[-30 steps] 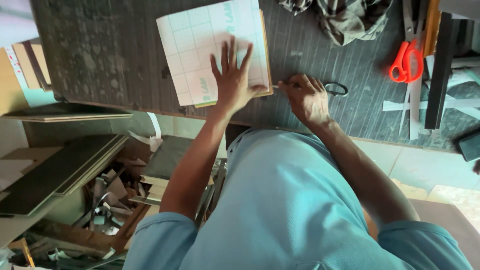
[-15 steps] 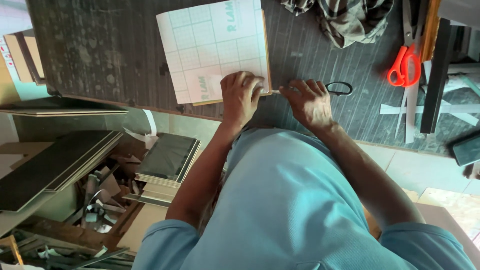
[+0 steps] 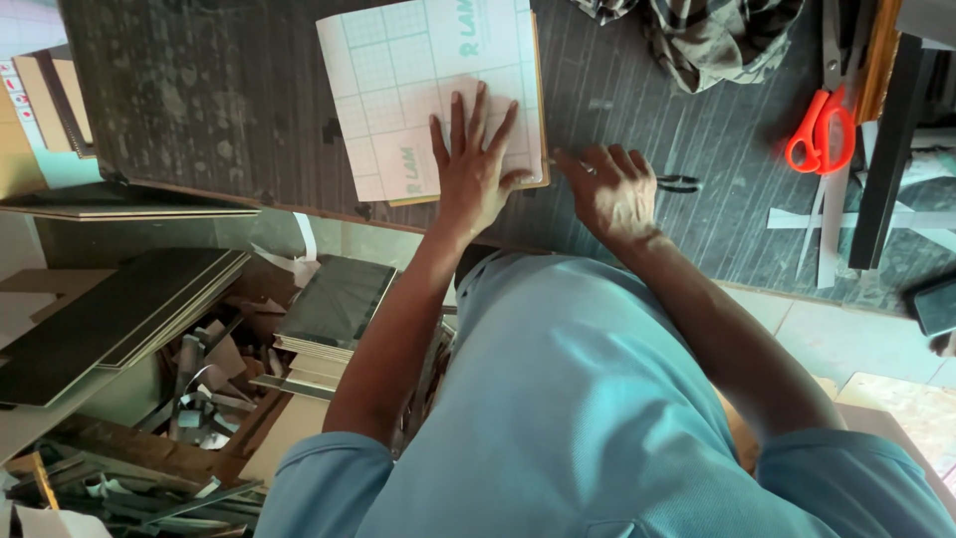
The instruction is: Applying a protective adhesive film to the covers of books or manuals using a squeegee and scissors.
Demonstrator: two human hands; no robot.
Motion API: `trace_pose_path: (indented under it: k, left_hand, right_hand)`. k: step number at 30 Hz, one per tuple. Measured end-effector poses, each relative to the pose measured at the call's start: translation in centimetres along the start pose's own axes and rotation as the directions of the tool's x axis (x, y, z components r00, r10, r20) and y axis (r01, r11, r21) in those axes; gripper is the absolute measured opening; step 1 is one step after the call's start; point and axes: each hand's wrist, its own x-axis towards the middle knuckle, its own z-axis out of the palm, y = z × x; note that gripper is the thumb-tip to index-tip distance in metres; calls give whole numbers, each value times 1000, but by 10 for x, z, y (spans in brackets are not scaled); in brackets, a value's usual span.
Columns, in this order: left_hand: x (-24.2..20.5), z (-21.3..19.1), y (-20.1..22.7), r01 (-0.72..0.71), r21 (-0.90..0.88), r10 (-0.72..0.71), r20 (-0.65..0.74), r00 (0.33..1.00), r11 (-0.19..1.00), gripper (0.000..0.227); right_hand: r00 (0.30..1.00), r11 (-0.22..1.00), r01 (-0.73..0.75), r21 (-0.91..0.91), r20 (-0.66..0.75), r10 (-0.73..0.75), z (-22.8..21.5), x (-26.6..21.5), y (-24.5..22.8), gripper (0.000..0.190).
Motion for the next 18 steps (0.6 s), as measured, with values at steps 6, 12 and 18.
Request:
trace_pose_path:
  k: [6,12,18]
  left_hand:
    - [14,-5,-7,-20,10,19,99,995,1000,118]
    - [22,-8,-9,-57,16,54,128,990,998,126]
    - [24,-14,-5,-62,23,58,125,990,998,130]
  right_hand:
    - [998,999,0,-52,-58,-3,1,19,-4,31]
    - [991,987,-11,-157,-135,-11,11,39,-6,34]
    - [978,969,-42,-243,-208,-10,28,62,1,30]
